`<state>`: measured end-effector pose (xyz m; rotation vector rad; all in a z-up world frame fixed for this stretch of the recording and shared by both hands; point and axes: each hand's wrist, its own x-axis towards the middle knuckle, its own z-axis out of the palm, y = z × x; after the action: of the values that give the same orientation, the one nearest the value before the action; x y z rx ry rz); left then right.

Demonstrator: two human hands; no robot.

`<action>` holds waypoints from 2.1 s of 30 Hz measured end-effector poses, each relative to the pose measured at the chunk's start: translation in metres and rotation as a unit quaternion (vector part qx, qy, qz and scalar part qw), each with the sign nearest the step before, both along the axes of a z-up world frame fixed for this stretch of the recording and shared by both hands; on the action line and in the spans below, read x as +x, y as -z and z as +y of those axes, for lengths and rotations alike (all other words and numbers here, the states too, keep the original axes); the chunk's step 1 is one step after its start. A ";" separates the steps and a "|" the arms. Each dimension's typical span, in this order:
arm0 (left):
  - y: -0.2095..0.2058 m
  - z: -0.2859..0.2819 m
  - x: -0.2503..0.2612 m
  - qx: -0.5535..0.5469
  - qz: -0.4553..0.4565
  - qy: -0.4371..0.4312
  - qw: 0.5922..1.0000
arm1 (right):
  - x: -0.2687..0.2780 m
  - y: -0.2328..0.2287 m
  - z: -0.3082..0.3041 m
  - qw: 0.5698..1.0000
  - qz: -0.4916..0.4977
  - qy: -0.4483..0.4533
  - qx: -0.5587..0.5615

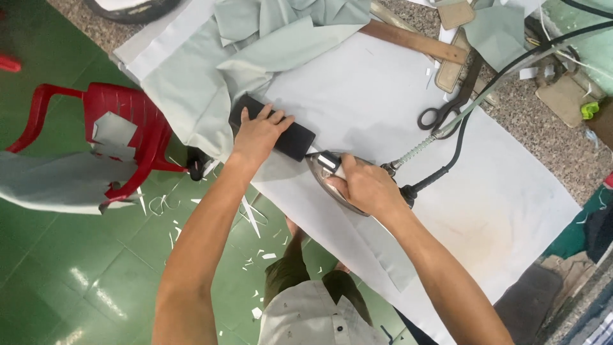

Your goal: The person irons a white fabric strip on a worktable using a steam iron and a black pressing block. They then use scissors to trim the edges of the strip and continue ironing the fabric.

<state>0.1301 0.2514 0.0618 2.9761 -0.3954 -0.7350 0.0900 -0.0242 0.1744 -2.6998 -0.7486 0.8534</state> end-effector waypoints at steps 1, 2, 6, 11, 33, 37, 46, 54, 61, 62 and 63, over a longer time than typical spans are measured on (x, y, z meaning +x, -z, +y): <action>-0.006 -0.006 -0.003 0.001 -0.001 -0.011 1.000 | -0.002 0.003 0.000 1.000 -0.001 -0.011 0.001; -0.012 -0.012 -0.006 0.019 -0.003 -0.008 1.000 | -0.004 0.006 0.000 1.000 -0.019 -0.001 -0.020; 0.004 -0.028 -0.011 0.049 -0.027 -0.023 0.998 | -0.010 0.027 -0.006 0.997 -0.066 0.014 -0.044; -0.003 -0.054 -0.024 0.055 -0.031 -0.023 0.998 | -0.027 0.032 -0.030 0.994 -0.099 0.006 -0.036; -0.011 -0.095 -0.050 -0.011 -0.064 -0.032 0.997 | -0.084 0.008 -0.103 0.996 -0.052 0.070 -0.036; 0.012 -0.066 -0.029 0.003 -0.076 -0.049 0.996 | -0.085 0.012 -0.102 0.994 -0.077 0.055 -0.049; 0.007 -0.070 -0.029 0.006 -0.084 -0.040 0.996 | -0.079 0.014 -0.095 0.992 -0.110 0.045 -0.048; 0.001 -0.105 -0.050 -0.009 -0.068 -0.031 0.997 | -0.082 0.007 -0.105 0.995 -0.050 0.066 -0.052; 0.004 -0.118 -0.060 -0.019 -0.063 -0.019 0.998 | -0.106 0.006 -0.142 0.993 -0.045 0.087 -0.062; 0.004 -0.118 -0.060 -0.011 -0.062 -0.013 0.998 | -0.109 0.009 -0.148 0.993 -0.051 0.086 -0.062; 0.003 -0.117 -0.060 -0.002 -0.062 -0.009 0.998 | -0.112 0.013 -0.154 0.993 -0.057 0.083 -0.062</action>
<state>0.0697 0.1348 0.0589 3.0275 -0.3758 -0.5485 -0.0221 -0.1779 0.1617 -2.8926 -0.4967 0.7340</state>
